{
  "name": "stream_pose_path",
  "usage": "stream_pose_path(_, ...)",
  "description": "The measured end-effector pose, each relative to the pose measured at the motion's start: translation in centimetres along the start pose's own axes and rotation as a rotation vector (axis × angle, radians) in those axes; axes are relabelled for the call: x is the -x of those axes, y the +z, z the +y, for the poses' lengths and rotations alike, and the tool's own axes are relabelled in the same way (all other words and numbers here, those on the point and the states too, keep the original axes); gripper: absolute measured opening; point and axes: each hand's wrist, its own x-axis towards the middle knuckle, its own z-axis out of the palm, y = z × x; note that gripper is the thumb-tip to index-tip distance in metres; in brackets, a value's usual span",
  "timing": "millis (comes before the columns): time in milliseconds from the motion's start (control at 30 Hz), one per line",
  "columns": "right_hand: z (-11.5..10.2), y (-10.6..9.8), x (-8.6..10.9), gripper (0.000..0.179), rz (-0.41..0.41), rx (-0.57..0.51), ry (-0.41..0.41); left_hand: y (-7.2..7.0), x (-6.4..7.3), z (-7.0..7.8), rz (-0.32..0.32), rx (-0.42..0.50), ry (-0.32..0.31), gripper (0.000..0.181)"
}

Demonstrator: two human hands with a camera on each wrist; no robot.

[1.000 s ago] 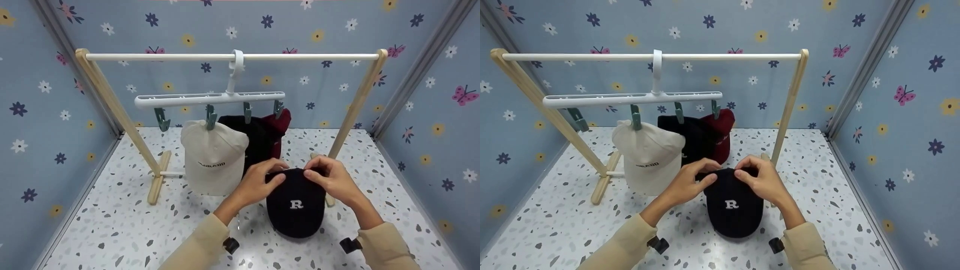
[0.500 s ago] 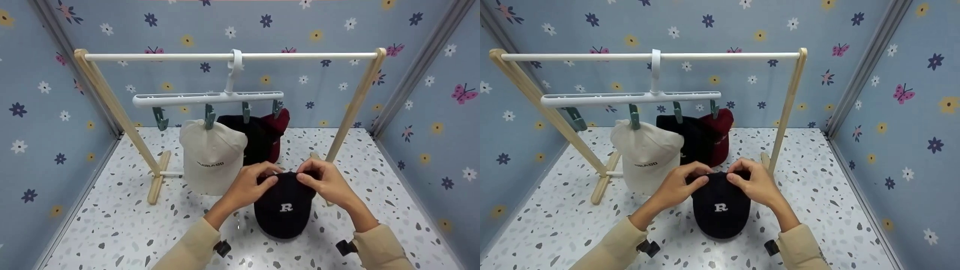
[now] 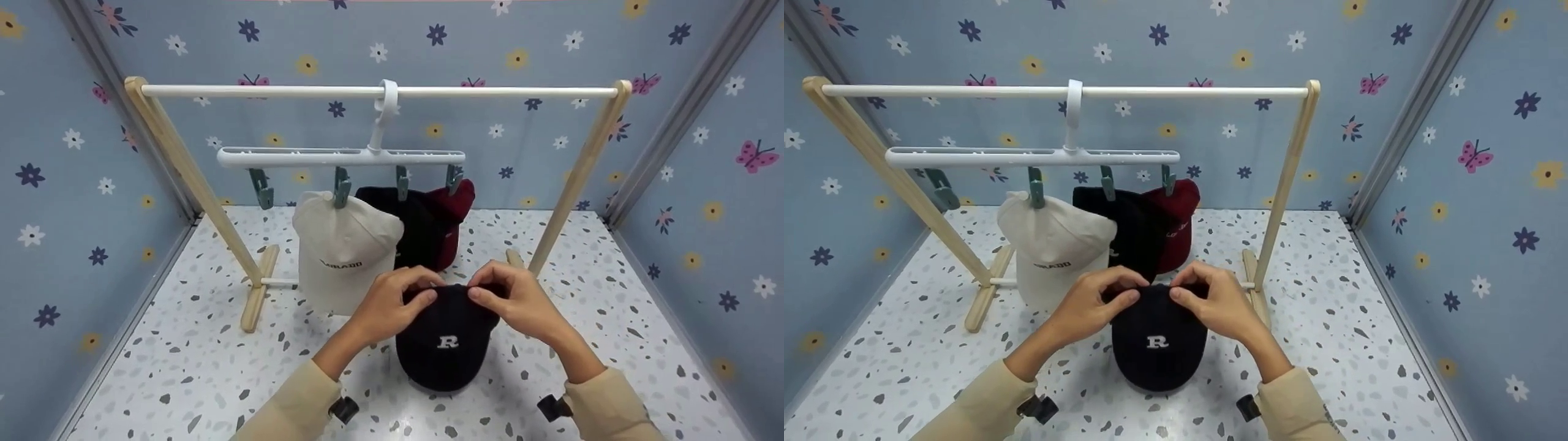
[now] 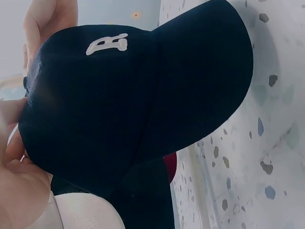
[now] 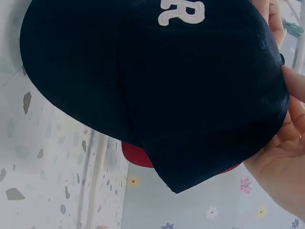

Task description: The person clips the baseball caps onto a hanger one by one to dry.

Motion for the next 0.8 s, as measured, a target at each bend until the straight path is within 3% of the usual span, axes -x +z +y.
stream_pose_path(500, -1.8, 1.3, -0.4, 0.006, -0.061, 0.048, -0.017, -1.9, 1.7, 0.6, 0.006, 0.007, 0.025, 0.013)
stream_pose_path(800, -2.6, 2.7, -1.2, 0.004, -0.065, 0.04, -0.033, -3.9, 2.3, 0.5, -0.008, 0.013, 0.018, 0.014)
